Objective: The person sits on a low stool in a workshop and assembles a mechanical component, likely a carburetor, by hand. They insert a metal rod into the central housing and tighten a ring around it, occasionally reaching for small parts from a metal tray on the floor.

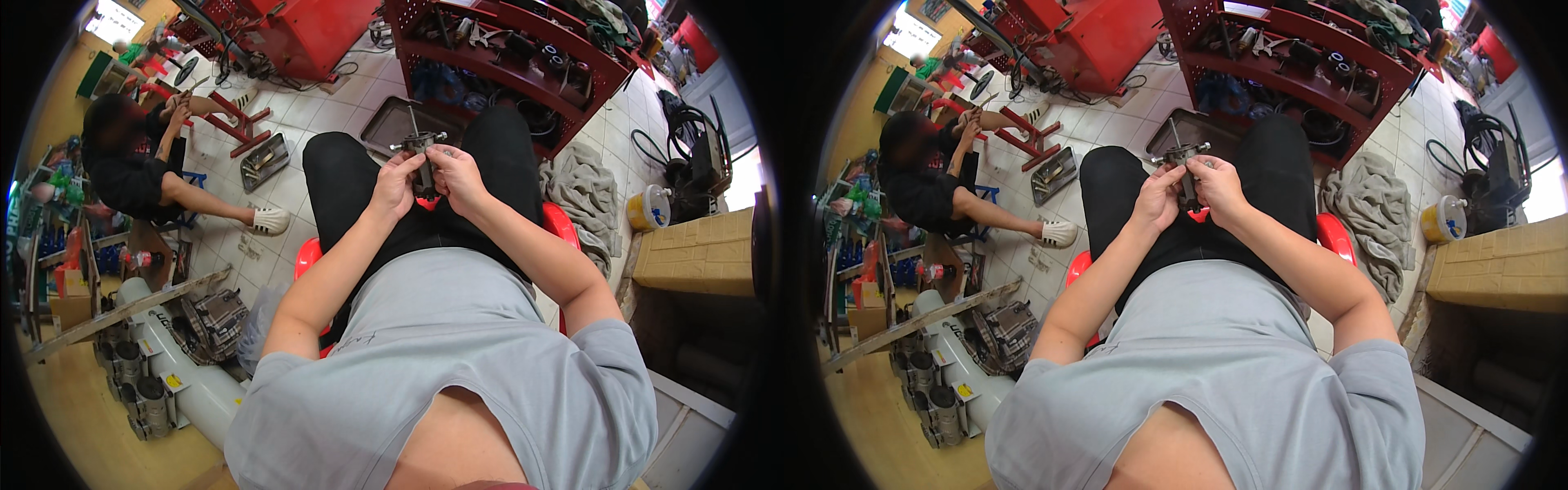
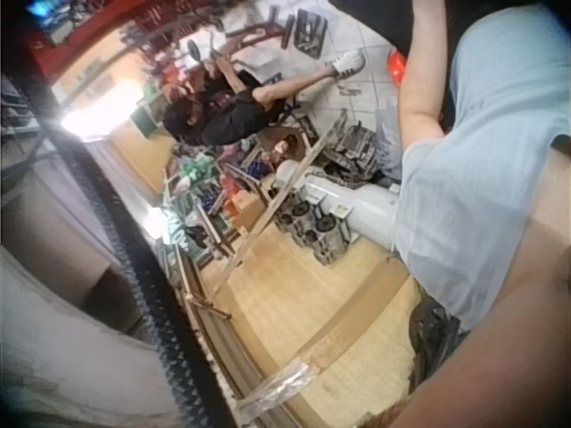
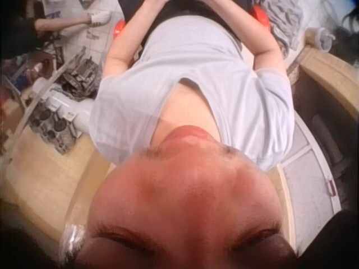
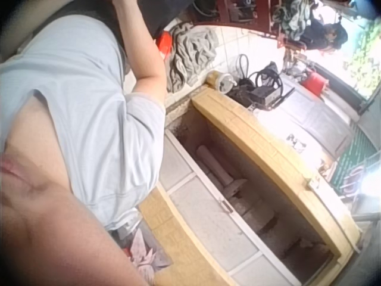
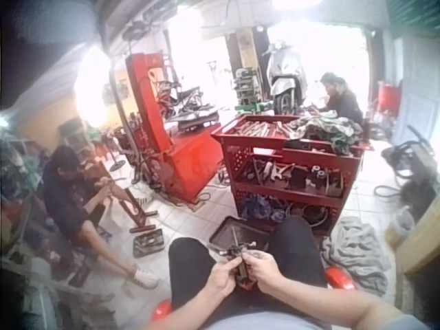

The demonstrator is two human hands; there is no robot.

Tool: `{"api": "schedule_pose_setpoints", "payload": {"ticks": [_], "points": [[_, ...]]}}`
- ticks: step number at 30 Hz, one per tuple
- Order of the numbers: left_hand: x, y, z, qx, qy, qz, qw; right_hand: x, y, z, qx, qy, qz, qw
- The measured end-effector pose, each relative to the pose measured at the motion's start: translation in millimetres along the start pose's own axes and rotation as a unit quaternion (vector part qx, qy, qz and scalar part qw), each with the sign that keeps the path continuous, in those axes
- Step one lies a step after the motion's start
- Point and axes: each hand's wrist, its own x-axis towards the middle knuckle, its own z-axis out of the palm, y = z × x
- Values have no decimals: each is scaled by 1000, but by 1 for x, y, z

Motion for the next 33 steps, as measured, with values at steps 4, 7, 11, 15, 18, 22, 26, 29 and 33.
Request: {"api": "schedule_pose_setpoints", "payload": {"ticks": [4,7,11,15,18,22,26,29,33], "points": [[0,-1,-2,15,-1,-2,1000,1,-1,-2,-21,-2,7,1000],[2,-1,-4,36,-3,-3,999,4,0,-5,-11,0,5,1000],[1,2,2,44,-16,-9,999,1,0,-3,14,11,-5,1000],[1,2,0,45,-11,-10,999,1,4,-5,24,2,-15,1000],[1,5,2,49,-11,-5,999,3,4,-5,-1,2,-32,999],[1,-1,-1,25,7,4,1000,3,2,-6,-61,6,-43,997],[-1,0,1,15,28,13,999,4,-4,-6,-123,-11,-56,991],[5,3,-3,24,2,-3,1000,17,0,-18,-208,-11,-117,971],[6,3,-10,57,9,25,998,19,-2,-23,-358,0,-333,873]]}}
